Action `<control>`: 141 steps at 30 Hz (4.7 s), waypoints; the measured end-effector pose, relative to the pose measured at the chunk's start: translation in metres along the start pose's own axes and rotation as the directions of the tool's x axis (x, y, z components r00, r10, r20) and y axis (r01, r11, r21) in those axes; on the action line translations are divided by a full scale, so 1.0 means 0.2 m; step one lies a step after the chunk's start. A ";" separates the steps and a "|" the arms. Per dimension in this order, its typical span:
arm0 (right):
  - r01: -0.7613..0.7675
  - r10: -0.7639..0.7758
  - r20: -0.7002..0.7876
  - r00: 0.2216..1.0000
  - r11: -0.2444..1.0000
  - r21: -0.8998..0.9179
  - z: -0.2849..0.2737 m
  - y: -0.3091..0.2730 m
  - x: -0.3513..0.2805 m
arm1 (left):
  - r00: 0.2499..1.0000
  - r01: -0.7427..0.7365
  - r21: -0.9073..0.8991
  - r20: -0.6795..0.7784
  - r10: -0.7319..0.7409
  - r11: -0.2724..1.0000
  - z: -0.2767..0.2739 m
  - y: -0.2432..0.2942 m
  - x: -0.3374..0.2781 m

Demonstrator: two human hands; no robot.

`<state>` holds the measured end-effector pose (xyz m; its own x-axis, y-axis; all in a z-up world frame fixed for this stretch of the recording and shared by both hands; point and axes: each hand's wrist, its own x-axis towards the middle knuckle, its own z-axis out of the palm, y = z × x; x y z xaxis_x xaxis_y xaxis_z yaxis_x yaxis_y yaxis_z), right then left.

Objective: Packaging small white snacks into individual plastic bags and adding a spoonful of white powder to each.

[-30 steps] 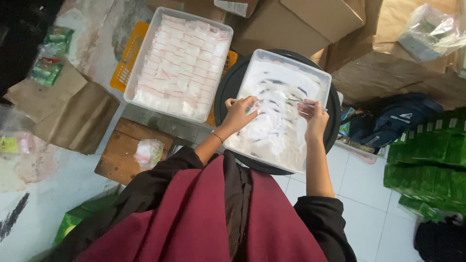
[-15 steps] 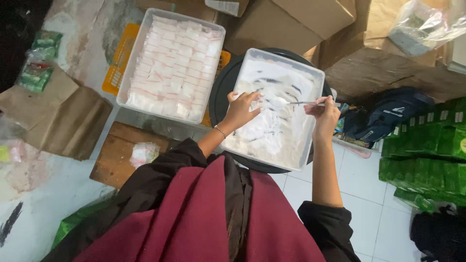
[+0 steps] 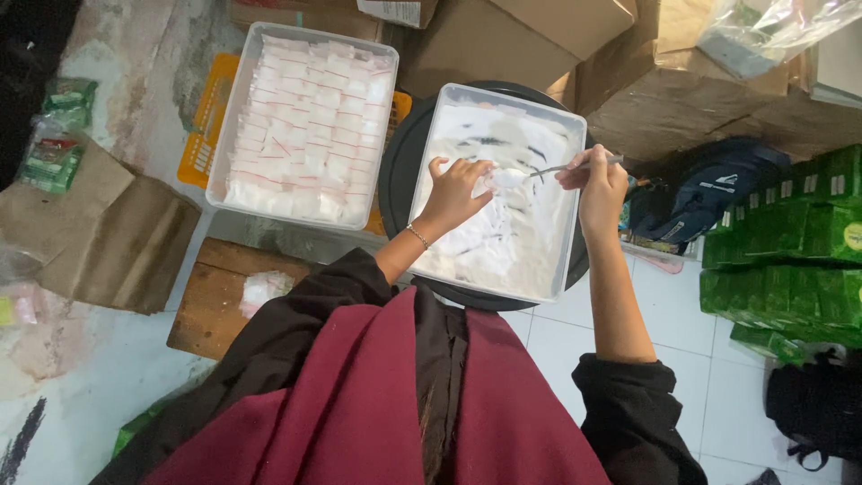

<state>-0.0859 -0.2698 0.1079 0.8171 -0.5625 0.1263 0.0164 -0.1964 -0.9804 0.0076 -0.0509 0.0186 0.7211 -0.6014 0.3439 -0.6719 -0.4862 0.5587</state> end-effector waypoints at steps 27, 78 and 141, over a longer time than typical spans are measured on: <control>0.482 -0.345 0.337 0.876 0.623 -0.615 0.31 -0.48 -0.05 | 0.980 -0.049 0.090 -0.190 0.065 0.995 -0.06 0.04 -0.01; 0.488 -0.313 0.377 0.872 0.619 -0.616 0.00 0.06 -0.73 | 0.927 0.313 -0.178 -0.156 -0.341 0.933 -0.03 -0.09 -0.08; 0.109 -0.090 -0.156 0.984 0.987 0.121 0.58 0.14 -0.54 | 0.785 0.250 -0.948 0.079 -0.614 0.197 0.01 0.12 -0.24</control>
<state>-0.1060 -0.1216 0.0485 0.7126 -0.6607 0.2357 0.1748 -0.1581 -0.9718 -0.0431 -0.0355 0.0142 0.9655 -0.2240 -0.1330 0.2080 0.3551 0.9114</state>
